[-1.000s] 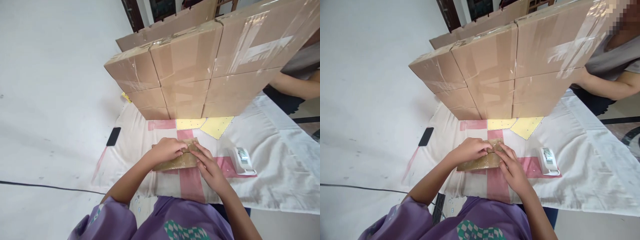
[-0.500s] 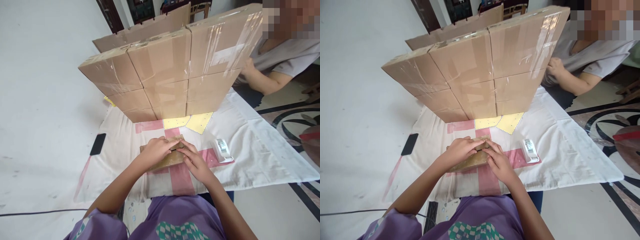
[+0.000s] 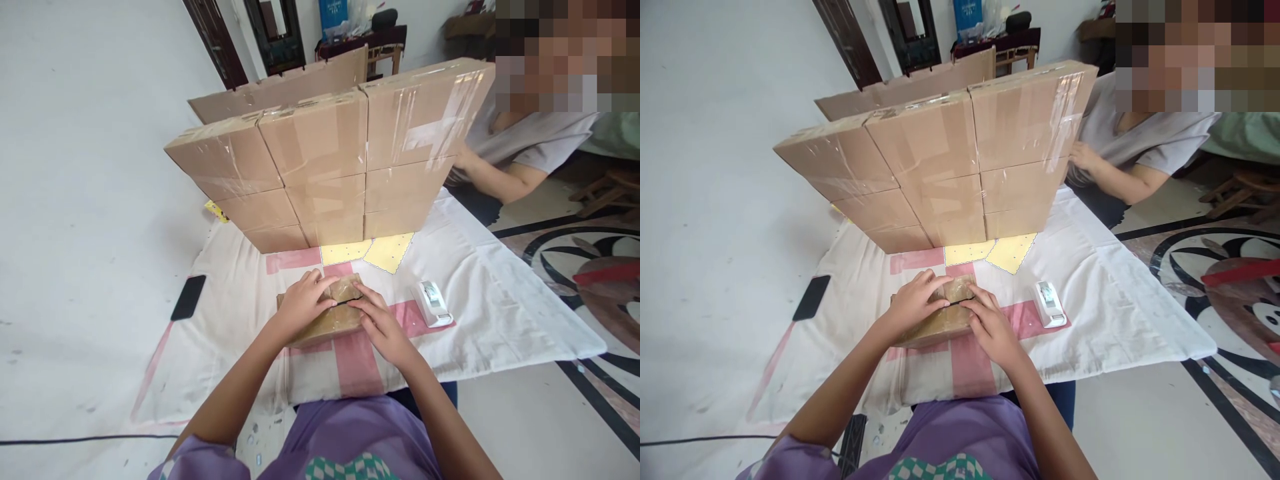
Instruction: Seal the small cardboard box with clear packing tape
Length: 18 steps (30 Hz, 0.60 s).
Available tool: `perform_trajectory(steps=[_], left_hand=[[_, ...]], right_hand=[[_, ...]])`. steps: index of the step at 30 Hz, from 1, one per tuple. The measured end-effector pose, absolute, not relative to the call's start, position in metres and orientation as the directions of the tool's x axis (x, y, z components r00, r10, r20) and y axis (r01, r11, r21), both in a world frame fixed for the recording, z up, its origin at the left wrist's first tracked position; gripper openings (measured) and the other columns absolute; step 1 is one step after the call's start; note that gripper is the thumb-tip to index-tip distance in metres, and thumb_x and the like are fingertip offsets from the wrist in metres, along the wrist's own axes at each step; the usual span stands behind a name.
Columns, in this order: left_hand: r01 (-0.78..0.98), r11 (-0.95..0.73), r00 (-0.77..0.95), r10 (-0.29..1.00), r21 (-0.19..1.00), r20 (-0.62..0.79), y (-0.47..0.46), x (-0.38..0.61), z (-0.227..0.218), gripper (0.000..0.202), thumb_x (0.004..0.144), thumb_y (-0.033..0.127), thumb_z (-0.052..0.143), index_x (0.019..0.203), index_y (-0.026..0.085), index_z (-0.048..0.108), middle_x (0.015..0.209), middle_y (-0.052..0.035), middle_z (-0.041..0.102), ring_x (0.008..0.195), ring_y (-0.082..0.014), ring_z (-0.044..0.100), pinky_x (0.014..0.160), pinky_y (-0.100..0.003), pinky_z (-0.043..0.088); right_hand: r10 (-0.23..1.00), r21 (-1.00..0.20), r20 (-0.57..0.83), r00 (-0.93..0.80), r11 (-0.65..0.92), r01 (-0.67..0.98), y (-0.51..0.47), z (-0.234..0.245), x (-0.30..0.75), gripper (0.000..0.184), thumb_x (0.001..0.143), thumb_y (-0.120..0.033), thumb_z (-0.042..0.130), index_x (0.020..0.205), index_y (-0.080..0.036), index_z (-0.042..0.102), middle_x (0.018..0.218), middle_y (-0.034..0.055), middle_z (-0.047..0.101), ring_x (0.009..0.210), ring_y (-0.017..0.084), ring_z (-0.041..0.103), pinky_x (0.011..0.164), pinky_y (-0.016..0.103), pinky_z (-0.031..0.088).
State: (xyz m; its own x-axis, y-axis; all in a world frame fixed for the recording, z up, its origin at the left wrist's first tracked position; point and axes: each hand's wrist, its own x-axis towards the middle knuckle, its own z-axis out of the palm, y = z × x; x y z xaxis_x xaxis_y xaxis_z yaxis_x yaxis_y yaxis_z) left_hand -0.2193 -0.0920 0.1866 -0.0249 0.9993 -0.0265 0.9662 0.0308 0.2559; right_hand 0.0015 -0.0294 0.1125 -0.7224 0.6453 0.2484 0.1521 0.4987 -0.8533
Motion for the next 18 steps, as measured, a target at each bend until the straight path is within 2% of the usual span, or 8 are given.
perform_trajectory(steps=[3,5,8,15,18], left_hand=[[0.960,0.157,-0.165,0.986,0.233,0.014,-0.093,-0.219,0.177,0.045,0.091,0.049,0.065,0.132,0.031,0.057,0.119,-0.0066,0.055,0.115,-0.0295,0.051,0.092,-0.043,0.042],[0.943,0.224,-0.230,0.973,0.244,-0.005,-0.093,-0.220,0.172,0.043,0.089,0.056,0.063,0.122,0.029,0.062,0.119,-0.0073,0.055,0.117,-0.0313,0.049,0.096,-0.047,0.039],[0.927,0.227,-0.219,0.974,0.298,-0.061,-0.093,-0.222,0.170,0.037,0.092,0.057,0.058,0.114,0.028,0.063,0.118,-0.0062,0.057,0.116,-0.0300,0.049,0.098,-0.049,0.037],[0.907,0.256,-0.239,0.967,0.334,-0.091,-0.089,-0.221,0.172,0.031,0.093,0.053,0.058,0.110,0.027,0.064,0.120,-0.0059,0.059,0.118,-0.0301,0.049,0.100,-0.050,0.035],[0.894,0.248,-0.250,0.967,0.374,-0.043,-0.092,-0.220,0.174,0.032,0.092,0.049,0.061,0.117,0.029,0.062,0.125,-0.0061,0.057,0.123,-0.0301,0.049,0.101,-0.049,0.035]], right_hand=[[0.649,-0.850,0.261,-0.714,0.505,0.149,-0.030,0.112,0.001,0.036,0.102,-0.023,0.039,0.127,-0.026,0.064,0.159,0.0057,0.040,0.148,0.025,0.035,0.122,0.052,0.036],[0.650,-0.848,0.279,-0.707,0.512,0.137,-0.031,0.112,0.001,0.036,0.102,-0.022,0.039,0.127,-0.026,0.064,0.158,0.0060,0.041,0.148,0.025,0.036,0.122,0.052,0.037],[0.649,-0.846,0.302,-0.699,0.520,0.117,-0.031,0.111,0.000,0.036,0.100,-0.021,0.039,0.126,-0.026,0.065,0.157,0.0067,0.043,0.147,0.025,0.038,0.121,0.053,0.038],[0.647,-0.841,0.315,-0.694,0.530,0.112,-0.031,0.109,0.000,0.037,0.100,-0.019,0.039,0.125,-0.026,0.065,0.157,0.0063,0.043,0.147,0.024,0.037,0.121,0.052,0.037],[0.656,-0.843,0.299,-0.694,0.522,0.131,-0.032,0.108,0.000,0.037,0.100,-0.019,0.039,0.125,-0.026,0.065,0.158,0.0062,0.042,0.147,0.024,0.036,0.122,0.052,0.037]])
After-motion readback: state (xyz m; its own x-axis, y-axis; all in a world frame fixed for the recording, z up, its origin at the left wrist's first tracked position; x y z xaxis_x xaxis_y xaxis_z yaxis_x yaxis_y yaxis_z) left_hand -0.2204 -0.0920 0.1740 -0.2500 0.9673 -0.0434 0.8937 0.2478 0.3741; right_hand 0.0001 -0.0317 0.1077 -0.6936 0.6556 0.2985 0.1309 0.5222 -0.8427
